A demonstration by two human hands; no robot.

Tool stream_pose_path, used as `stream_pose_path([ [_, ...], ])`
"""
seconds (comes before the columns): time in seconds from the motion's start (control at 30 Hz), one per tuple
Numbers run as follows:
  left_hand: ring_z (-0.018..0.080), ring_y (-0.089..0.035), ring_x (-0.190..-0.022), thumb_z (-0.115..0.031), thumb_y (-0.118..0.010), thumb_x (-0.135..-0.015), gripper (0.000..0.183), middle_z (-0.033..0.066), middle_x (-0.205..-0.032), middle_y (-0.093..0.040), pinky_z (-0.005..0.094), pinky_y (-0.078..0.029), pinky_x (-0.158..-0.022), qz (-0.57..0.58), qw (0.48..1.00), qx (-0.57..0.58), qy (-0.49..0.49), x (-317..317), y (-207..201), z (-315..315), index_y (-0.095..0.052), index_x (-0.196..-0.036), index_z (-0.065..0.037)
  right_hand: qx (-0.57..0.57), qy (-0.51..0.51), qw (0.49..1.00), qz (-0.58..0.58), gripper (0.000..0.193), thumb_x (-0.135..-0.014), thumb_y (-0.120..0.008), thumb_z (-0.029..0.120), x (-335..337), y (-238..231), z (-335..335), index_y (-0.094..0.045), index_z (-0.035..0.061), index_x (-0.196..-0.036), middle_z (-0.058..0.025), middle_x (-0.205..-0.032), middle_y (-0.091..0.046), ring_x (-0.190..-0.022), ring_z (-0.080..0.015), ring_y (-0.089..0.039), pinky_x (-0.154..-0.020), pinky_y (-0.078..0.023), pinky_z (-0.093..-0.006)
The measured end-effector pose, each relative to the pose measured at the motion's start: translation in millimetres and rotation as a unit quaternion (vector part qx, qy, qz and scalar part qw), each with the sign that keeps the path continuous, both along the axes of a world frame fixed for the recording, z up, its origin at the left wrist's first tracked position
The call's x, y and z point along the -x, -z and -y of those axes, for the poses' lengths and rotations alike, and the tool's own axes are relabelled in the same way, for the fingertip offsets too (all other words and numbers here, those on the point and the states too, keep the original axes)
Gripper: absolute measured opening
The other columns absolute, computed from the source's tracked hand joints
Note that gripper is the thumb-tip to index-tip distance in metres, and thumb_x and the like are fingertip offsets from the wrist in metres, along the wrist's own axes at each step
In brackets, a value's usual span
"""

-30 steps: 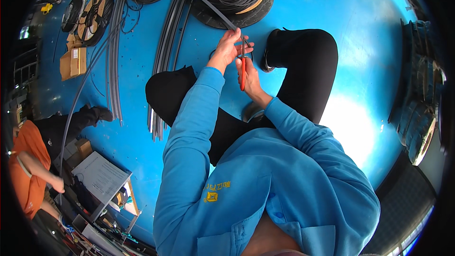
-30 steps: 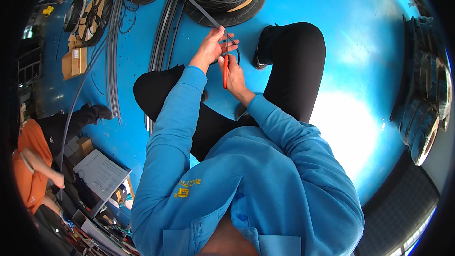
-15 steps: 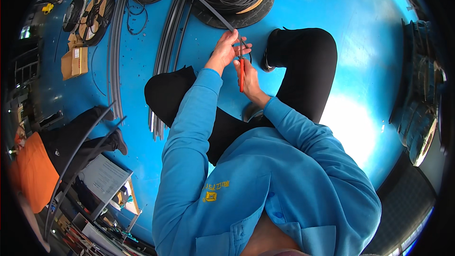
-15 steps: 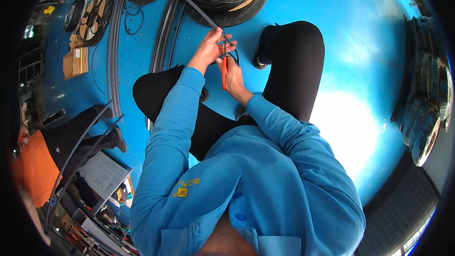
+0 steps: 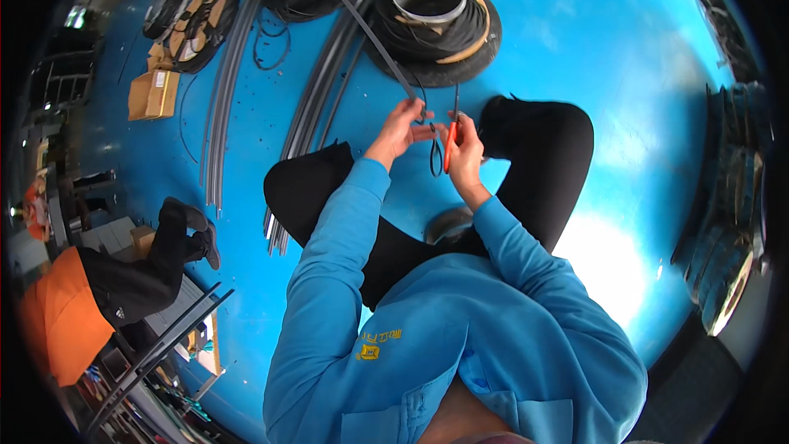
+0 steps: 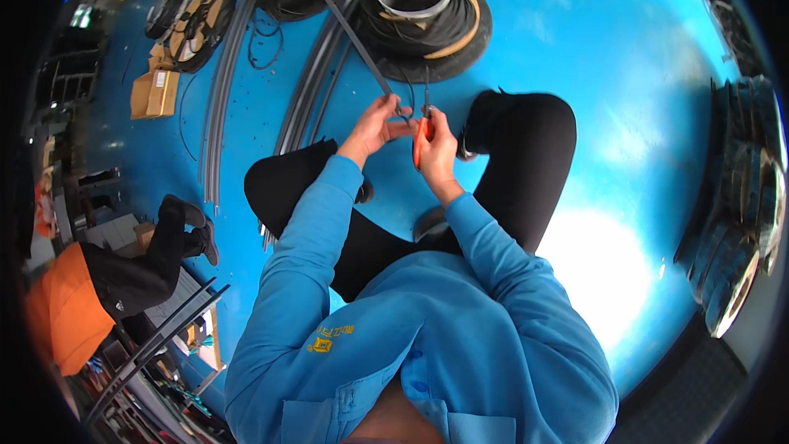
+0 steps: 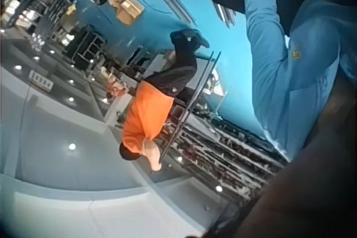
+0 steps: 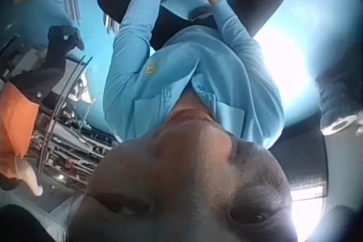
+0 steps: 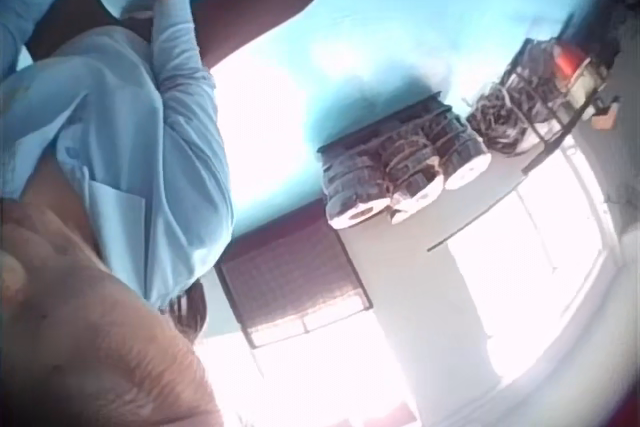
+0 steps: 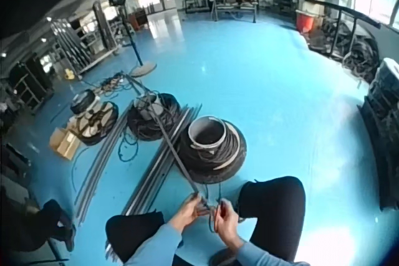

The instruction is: Bundling several long metal strips together using wire ties on the floor.

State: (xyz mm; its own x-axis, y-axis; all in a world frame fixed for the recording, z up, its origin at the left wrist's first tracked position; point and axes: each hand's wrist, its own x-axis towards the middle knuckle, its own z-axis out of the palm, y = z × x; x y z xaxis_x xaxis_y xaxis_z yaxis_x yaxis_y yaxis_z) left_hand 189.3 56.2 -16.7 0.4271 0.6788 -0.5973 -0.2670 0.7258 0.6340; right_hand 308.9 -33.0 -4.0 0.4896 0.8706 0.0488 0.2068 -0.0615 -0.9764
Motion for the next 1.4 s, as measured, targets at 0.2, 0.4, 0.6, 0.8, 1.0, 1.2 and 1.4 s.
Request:
stream_pose_path([
  [0.2,0.0242,-0.064,-0.072,-0.023,-0.056,-0.087,0.028,0.0094,-0.091,-0.055,0.0328,-0.056,-0.061,-0.022,0.999,-0.018,0.033,26,11,24,-0.045,-0.107,-0.006,0.149,-0.156,0.968,0.126,0.038,-0.077,-0.066,0.023,1,-17,-75,-0.052,0.0038,-0.107,-0.0093,-0.071,-0.059,-0.062,-0.0196,-0.055,-0.057,-0.045,-0.0300],
  [0.4,0.0236,-0.063,-0.078,-0.018,-0.055,-0.088,0.027,0.0096,-0.094,-0.054,0.0327,-0.055,-0.067,-0.055,0.997,-0.001,0.046,26,4,57,-0.045,-0.109,-0.004,0.204,-0.234,0.950,-0.042,0.037,-0.074,-0.064,0.019,32,36,-106,-0.053,0.0041,-0.106,-0.0096,-0.073,-0.061,-0.064,-0.0220,-0.057,-0.059,-0.046,-0.0312],
  [0.6,0.0213,-0.061,-0.078,-0.018,-0.054,-0.088,0.028,0.0086,-0.095,-0.054,0.0318,-0.053,-0.073,-0.077,0.994,-0.065,0.040,20,20,80,-0.046,-0.111,-0.003,0.151,-0.176,0.972,-0.037,0.033,-0.074,-0.061,0.014,47,49,-84,-0.055,0.0036,-0.104,-0.0098,-0.074,-0.061,-0.063,-0.0241,-0.056,-0.058,-0.045,-0.0335],
  [0.8,0.0166,-0.059,-0.075,-0.026,-0.055,-0.088,0.029,0.0061,-0.089,-0.054,0.0275,-0.050,-0.071,-0.162,0.981,-0.099,0.049,20,20,73,-0.051,-0.107,-0.004,0.079,-0.080,0.993,-0.044,0.032,-0.074,-0.060,0.012,31,34,-88,-0.055,0.0042,-0.105,-0.0105,-0.076,-0.062,-0.064,-0.0260,-0.056,-0.059,-0.044,-0.0348],
  [1.0,0.0176,-0.060,-0.075,-0.024,-0.056,-0.086,0.025,0.0099,-0.086,-0.058,0.0259,-0.050,-0.065,-0.214,0.968,-0.133,-0.015,34,-21,35,-0.056,-0.098,-0.002,0.044,0.056,0.997,0.018,0.033,-0.076,-0.059,0.014,-31,51,-114,-0.054,0.0077,-0.107,-0.0105,-0.080,-0.064,-0.067,-0.0286,-0.058,-0.060,-0.045,-0.0365],
  [1.2,0.0187,-0.062,-0.077,-0.020,-0.054,-0.087,0.024,0.0115,-0.087,-0.060,0.0267,-0.052,-0.068,-0.238,0.957,-0.163,-0.001,53,-87,-5,-0.056,-0.100,-0.001,0.130,0.175,0.971,0.094,0.034,-0.077,-0.059,0.020,-70,99,-104,-0.054,0.0081,-0.108,-0.0126,-0.084,-0.064,-0.074,-0.0332,-0.060,-0.064,-0.045,-0.0397],
  [1.4,0.0170,-0.061,-0.075,-0.019,-0.054,-0.088,0.022,0.0100,-0.085,-0.059,0.0259,-0.052,-0.067,-0.280,0.948,-0.150,-0.010,74,-93,-26,-0.057,-0.100,-0.001,0.225,0.254,0.933,0.118,0.032,-0.080,-0.057,0.024,-83,164,-94,-0.053,0.0095,-0.108,-0.0154,-0.086,-0.064,-0.075,-0.0355,-0.059,-0.067,-0.045,-0.0418],
])
